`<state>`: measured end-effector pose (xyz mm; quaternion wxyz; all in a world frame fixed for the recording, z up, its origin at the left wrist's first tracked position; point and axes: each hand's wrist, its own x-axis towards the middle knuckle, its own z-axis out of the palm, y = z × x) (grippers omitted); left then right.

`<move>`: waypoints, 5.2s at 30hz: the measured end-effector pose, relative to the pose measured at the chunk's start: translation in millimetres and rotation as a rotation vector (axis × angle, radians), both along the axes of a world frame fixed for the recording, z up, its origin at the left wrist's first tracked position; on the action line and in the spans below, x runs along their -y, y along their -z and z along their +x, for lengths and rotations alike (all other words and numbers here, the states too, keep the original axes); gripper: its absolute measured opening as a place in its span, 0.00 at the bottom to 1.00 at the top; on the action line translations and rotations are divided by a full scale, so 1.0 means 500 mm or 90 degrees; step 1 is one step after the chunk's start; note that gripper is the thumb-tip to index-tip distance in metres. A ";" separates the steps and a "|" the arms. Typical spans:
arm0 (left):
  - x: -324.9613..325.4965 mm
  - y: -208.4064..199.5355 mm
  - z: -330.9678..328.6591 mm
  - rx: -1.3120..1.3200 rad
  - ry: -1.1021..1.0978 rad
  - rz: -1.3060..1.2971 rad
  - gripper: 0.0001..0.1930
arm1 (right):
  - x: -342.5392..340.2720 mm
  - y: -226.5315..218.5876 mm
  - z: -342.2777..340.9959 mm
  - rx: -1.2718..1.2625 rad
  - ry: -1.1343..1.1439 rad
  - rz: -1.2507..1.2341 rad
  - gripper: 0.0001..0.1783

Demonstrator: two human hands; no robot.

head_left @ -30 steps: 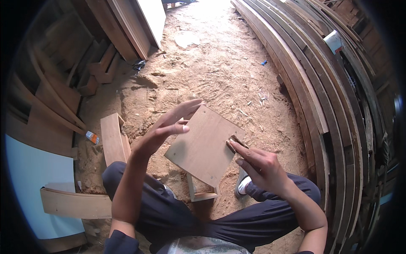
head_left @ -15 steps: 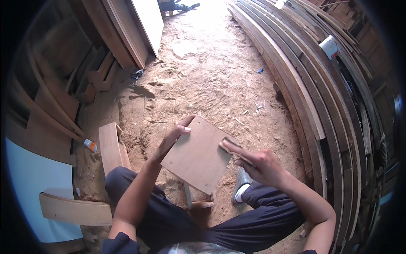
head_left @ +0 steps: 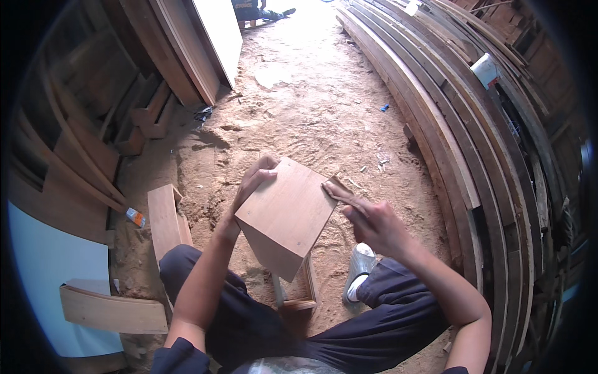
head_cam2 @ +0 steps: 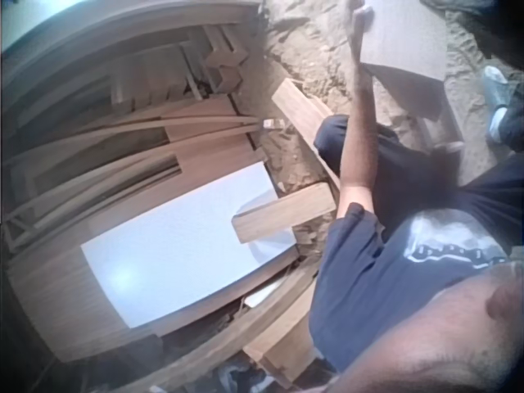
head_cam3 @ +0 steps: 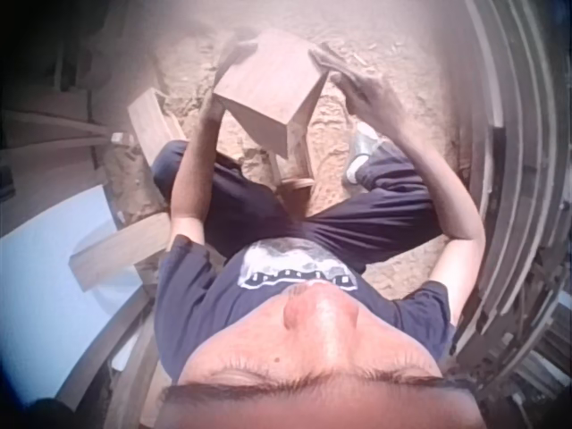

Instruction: The person sits on the floor and sands a small rectangular wooden box with a sanding block. They rotate the box to sand multiple sides and edges, then place it down and pick up another piece to continue sanding.

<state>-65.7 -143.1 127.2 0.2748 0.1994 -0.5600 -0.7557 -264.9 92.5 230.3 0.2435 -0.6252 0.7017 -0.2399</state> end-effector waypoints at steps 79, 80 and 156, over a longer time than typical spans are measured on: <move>-0.077 0.037 0.012 -0.048 -0.416 0.080 0.32 | 0.077 0.063 0.013 -0.269 -0.078 -0.204 0.32; -0.077 0.031 0.006 -0.051 -0.424 0.078 0.32 | 0.064 0.060 0.024 -0.226 -0.092 -0.175 0.31; -0.101 0.049 0.034 0.113 -0.481 -0.074 0.38 | 0.130 -0.015 0.033 -0.362 -0.099 -0.131 0.38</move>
